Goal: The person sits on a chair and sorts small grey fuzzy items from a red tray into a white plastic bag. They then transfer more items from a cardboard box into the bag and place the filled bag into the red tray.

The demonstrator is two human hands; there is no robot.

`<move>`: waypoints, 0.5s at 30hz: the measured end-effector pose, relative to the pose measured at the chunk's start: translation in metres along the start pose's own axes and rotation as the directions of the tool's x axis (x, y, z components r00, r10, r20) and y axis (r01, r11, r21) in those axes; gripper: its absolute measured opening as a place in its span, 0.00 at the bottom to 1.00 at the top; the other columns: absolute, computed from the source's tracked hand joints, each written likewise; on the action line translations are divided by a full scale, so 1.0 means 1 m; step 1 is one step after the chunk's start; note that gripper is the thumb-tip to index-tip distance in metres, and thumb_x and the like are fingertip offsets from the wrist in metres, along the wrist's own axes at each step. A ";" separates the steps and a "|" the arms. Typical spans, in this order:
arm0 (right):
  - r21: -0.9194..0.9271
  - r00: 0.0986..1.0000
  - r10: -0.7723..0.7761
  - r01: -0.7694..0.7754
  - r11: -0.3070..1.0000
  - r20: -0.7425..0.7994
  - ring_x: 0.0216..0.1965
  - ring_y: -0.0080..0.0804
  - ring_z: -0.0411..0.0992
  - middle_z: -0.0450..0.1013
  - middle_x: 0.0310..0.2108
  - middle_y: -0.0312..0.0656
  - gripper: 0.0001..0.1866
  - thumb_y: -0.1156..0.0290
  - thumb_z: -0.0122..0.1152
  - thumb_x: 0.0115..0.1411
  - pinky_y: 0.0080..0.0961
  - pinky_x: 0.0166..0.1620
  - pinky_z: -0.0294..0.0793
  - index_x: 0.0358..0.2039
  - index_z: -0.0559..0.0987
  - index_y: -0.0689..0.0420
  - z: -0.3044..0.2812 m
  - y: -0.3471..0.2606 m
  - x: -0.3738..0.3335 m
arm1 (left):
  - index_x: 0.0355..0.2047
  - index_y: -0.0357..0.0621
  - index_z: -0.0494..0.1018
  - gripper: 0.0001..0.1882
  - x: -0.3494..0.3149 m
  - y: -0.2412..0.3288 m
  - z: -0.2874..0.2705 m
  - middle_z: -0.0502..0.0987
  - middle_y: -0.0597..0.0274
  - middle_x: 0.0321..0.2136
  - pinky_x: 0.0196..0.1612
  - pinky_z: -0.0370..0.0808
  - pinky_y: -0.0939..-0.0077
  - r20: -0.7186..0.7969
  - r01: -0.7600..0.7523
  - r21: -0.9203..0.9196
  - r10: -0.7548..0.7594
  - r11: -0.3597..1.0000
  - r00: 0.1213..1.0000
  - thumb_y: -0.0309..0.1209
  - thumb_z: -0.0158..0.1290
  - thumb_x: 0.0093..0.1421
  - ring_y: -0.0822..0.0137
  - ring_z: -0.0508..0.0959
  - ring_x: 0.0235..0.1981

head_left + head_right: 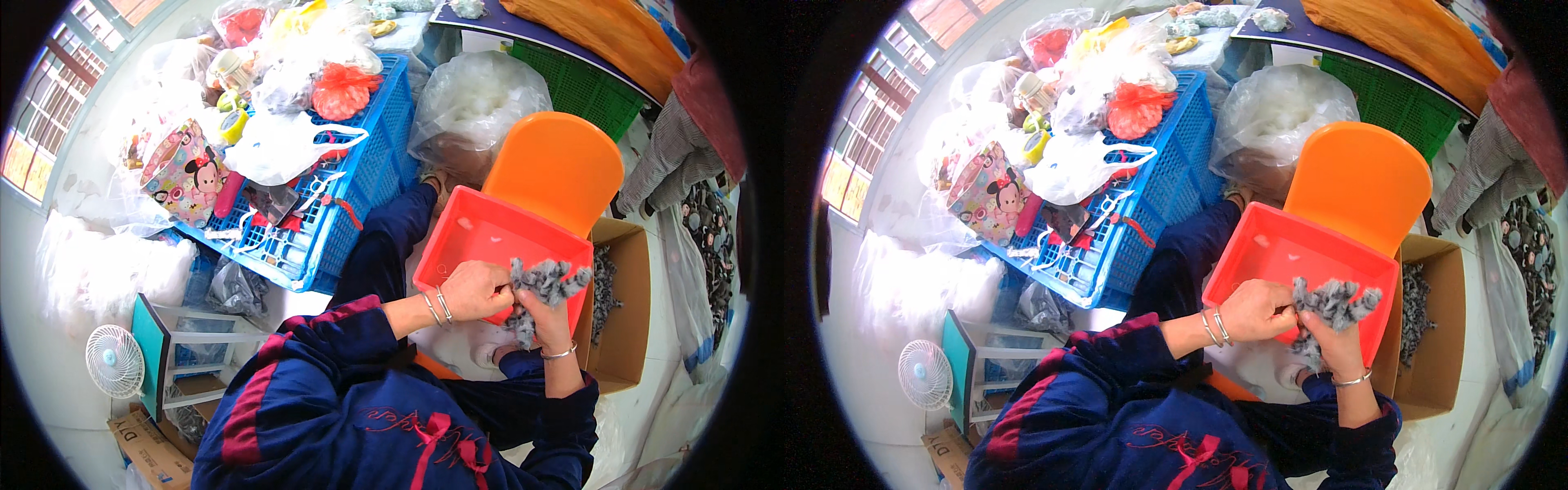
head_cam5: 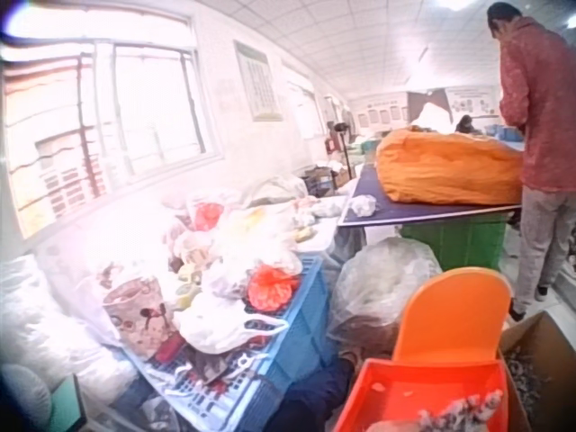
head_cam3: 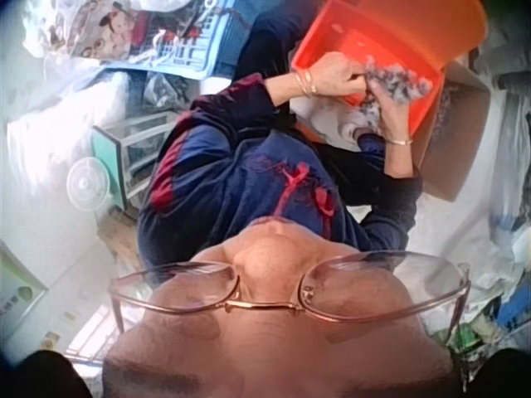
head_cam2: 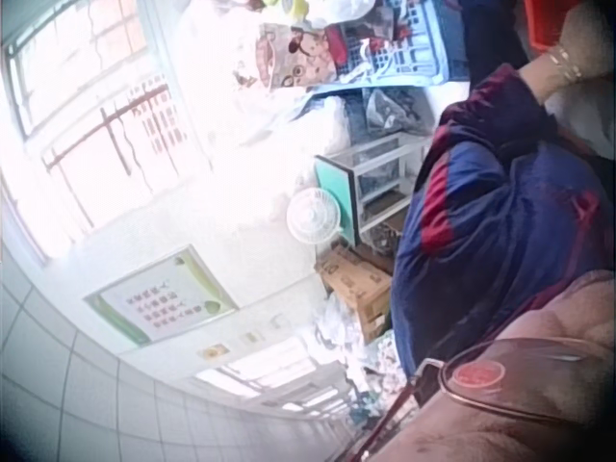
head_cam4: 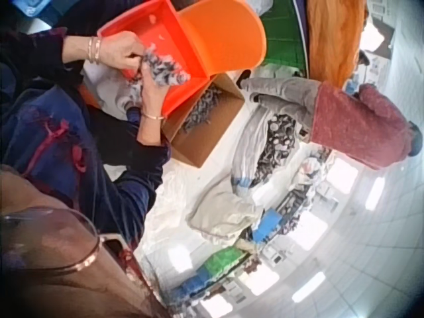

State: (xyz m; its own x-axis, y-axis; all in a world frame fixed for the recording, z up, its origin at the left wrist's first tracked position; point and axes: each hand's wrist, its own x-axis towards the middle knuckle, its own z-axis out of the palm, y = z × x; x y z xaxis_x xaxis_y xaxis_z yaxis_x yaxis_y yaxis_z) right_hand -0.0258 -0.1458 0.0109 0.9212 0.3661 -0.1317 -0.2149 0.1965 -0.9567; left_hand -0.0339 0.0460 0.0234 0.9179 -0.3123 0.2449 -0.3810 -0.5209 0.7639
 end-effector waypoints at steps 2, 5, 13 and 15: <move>0.016 0.999 -0.046 0.046 0.999 -0.019 0.28 0.26 0.73 0.76 0.32 0.39 0.10 0.80 0.60 0.57 0.23 0.30 0.74 0.41 0.75 0.61 0.001 0.000 0.000 | 0.20 0.37 0.71 0.11 0.002 -0.004 0.005 0.74 0.47 0.20 0.28 0.72 0.54 -0.019 0.000 -0.029 0.000 1.000 1.000 0.33 0.47 0.52 0.46 0.76 0.23; -0.024 0.998 -0.033 0.032 0.999 -0.046 0.26 0.25 0.73 0.76 0.32 0.40 0.10 0.79 0.60 0.58 0.24 0.30 0.74 0.41 0.75 0.63 -0.011 -0.008 0.010 | 0.20 0.37 0.71 0.12 0.012 -0.013 0.008 0.74 0.47 0.20 0.28 0.72 0.54 -0.014 0.034 -0.023 -0.034 0.999 0.999 0.33 0.47 0.53 0.46 0.76 0.23; -0.611 0.978 -0.147 0.027 0.792 -0.147 0.23 0.29 0.75 0.77 0.25 0.43 0.11 0.77 0.61 0.53 0.25 0.27 0.72 0.39 0.77 0.63 -0.044 0.023 0.046 | 0.49 0.33 0.72 0.25 0.047 -0.060 -0.033 0.76 0.43 0.43 0.52 0.72 0.60 0.159 -0.107 0.319 0.058 0.942 0.986 0.41 0.53 0.57 0.49 0.76 0.45; -0.784 0.989 -0.103 -0.016 0.621 -0.101 0.26 0.43 0.76 0.76 0.25 0.49 0.20 0.74 0.64 0.50 0.31 0.30 0.75 0.45 0.75 0.62 -0.053 0.032 0.046 | 0.44 0.34 0.75 0.19 0.076 -0.026 -0.094 0.78 0.44 0.37 0.46 0.76 0.63 0.056 0.028 0.175 -0.038 0.984 0.998 0.35 0.52 0.56 0.49 0.78 0.41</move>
State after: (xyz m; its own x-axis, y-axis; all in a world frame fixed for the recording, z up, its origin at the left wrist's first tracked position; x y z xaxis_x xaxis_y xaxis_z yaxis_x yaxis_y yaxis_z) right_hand 0.0272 -0.1704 -0.0400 0.9666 0.2496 -0.0578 0.1066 -0.5968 -0.7952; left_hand 0.0560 0.1106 0.0781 0.9242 -0.3363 0.1813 -0.3687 -0.6607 0.6539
